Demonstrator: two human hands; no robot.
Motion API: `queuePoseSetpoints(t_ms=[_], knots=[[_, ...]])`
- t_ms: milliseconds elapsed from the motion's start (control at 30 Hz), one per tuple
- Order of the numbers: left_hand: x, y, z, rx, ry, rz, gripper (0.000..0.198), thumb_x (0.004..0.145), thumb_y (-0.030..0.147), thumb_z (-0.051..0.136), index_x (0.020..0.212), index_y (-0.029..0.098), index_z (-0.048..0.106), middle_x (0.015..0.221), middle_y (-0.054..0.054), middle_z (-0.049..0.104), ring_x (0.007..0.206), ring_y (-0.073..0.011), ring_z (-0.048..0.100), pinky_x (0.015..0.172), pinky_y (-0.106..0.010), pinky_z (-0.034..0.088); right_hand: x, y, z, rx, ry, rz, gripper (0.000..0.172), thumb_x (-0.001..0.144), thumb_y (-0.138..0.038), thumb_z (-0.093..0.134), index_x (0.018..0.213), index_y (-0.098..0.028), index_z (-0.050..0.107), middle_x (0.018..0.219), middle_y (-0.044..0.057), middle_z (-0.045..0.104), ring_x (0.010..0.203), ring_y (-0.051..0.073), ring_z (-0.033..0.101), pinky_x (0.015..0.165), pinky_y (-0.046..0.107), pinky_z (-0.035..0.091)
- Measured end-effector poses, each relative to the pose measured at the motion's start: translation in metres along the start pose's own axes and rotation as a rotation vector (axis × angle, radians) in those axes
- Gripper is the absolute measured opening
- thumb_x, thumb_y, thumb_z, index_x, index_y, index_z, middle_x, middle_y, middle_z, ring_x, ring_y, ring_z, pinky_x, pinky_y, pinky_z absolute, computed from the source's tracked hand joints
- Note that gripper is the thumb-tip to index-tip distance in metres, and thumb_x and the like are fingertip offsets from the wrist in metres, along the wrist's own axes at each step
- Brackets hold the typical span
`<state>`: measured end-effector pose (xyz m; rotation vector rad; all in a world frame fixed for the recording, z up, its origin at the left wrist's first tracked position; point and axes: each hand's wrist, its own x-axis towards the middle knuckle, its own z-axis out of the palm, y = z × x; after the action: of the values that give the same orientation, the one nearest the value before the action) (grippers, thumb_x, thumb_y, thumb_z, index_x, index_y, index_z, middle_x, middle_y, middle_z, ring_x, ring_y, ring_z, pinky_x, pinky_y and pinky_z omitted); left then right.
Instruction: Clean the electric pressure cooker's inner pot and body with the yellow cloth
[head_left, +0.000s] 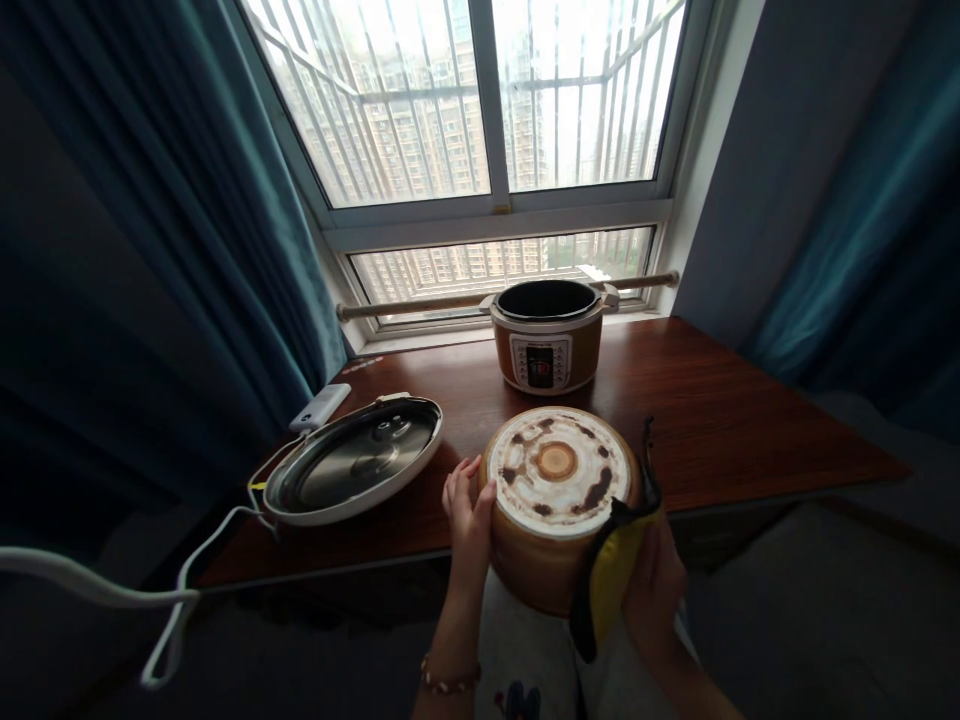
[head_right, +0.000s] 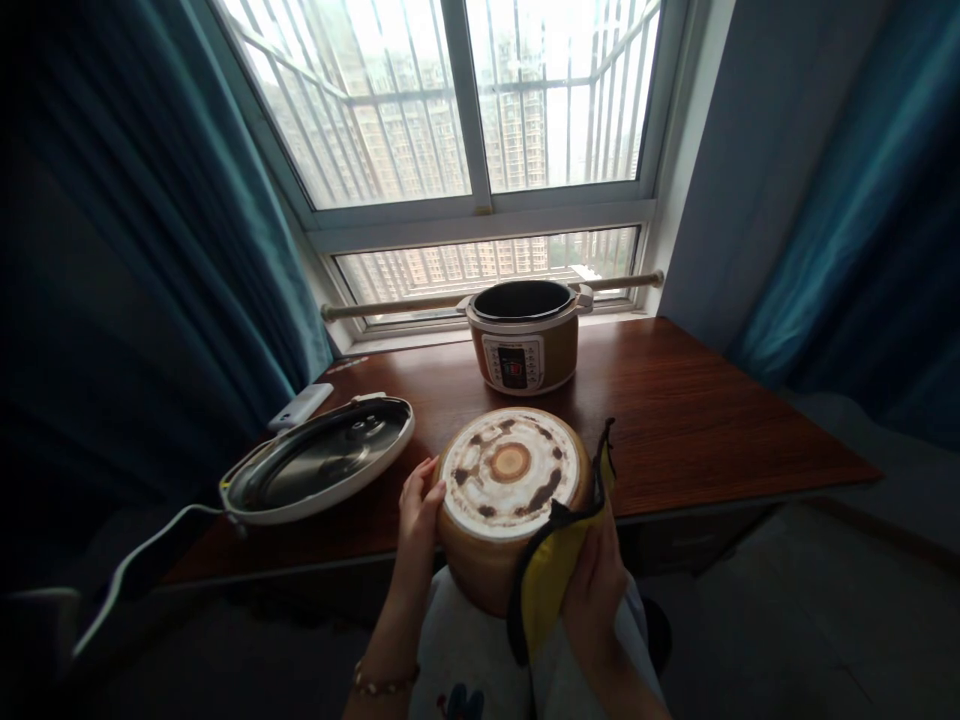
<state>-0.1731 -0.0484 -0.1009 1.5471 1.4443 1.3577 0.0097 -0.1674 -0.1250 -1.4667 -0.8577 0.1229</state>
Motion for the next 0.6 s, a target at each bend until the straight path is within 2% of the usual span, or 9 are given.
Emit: queuePoseSetpoints(t_ms=[67, 133, 200, 300, 433, 600], knots=[[0.0, 0.001, 0.0, -0.008, -0.005, 0.0, 0.041, 0.075, 0.04, 0.051, 0.11, 0.019, 0.056, 0.127, -0.01, 0.046, 0.126, -0.0292, 0.031, 0.107, -0.046, 0.019, -0.008, -0.005, 0.005, -0.089, -0.009, -0.187, 0.05, 0.092, -0.032, 0.027, 0.137, -0.01, 0.031, 0.134, 0.019, 0.039, 0.123, 0.031, 0.037, 0.096, 0.056, 0.032], [0.0, 0.001, 0.0, -0.021, -0.001, 0.001, 0.04, 0.075, 0.04, 0.052, 0.109, 0.02, 0.056, 0.127, -0.01, 0.047, 0.126, -0.0289, 0.032, 0.107, -0.046, 0.02, -0.01, -0.014, 0.01, -0.162, -0.016, -0.377, 0.052, 0.091, -0.028, 0.026, 0.14, -0.011, 0.023, 0.141, 0.018, 0.03, 0.129, 0.032, 0.028, 0.099, 0.059, 0.028], [-0.001, 0.002, 0.0, -0.036, 0.002, 0.004, 0.039, 0.074, 0.039, 0.052, 0.109, 0.02, 0.057, 0.126, -0.009, 0.047, 0.125, -0.0283, 0.033, 0.106, -0.045, 0.022, -0.01, -0.026, 0.014, -0.254, -0.038, -0.533, 0.053, 0.09, -0.025, 0.028, 0.14, -0.01, 0.022, 0.14, 0.017, 0.031, 0.131, 0.033, 0.024, 0.1, 0.059, 0.027], [-0.003, 0.005, -0.001, -0.057, -0.003, 0.013, 0.039, 0.075, 0.038, 0.052, 0.11, 0.02, 0.056, 0.126, -0.009, 0.048, 0.125, -0.0275, 0.034, 0.105, -0.044, 0.024, -0.006, -0.043, 0.016, -0.394, -0.126, -0.708, 0.051, 0.087, -0.023, 0.038, 0.135, -0.01, 0.033, 0.132, 0.015, 0.045, 0.128, 0.031, 0.032, 0.102, 0.054, 0.026], [-0.005, 0.009, 0.0, -0.081, -0.01, 0.016, 0.038, 0.077, 0.039, 0.05, 0.11, 0.02, 0.055, 0.124, -0.009, 0.049, 0.123, -0.027, 0.037, 0.104, -0.044, 0.027, -0.001, -0.053, 0.012, -0.407, -0.181, -0.8, 0.04, 0.084, -0.023, 0.046, 0.122, -0.012, 0.049, 0.116, 0.011, 0.059, 0.119, 0.026, 0.044, 0.104, 0.047, 0.026], [-0.005, 0.01, 0.0, -0.091, -0.007, 0.01, 0.038, 0.077, 0.039, 0.051, 0.109, 0.02, 0.055, 0.122, -0.009, 0.05, 0.122, -0.0273, 0.038, 0.104, -0.044, 0.027, 0.002, -0.044, 0.001, -0.366, -0.254, -0.858, 0.035, 0.085, -0.021, 0.047, 0.119, -0.013, 0.051, 0.114, 0.009, 0.061, 0.117, 0.023, 0.046, 0.104, 0.043, 0.028]])
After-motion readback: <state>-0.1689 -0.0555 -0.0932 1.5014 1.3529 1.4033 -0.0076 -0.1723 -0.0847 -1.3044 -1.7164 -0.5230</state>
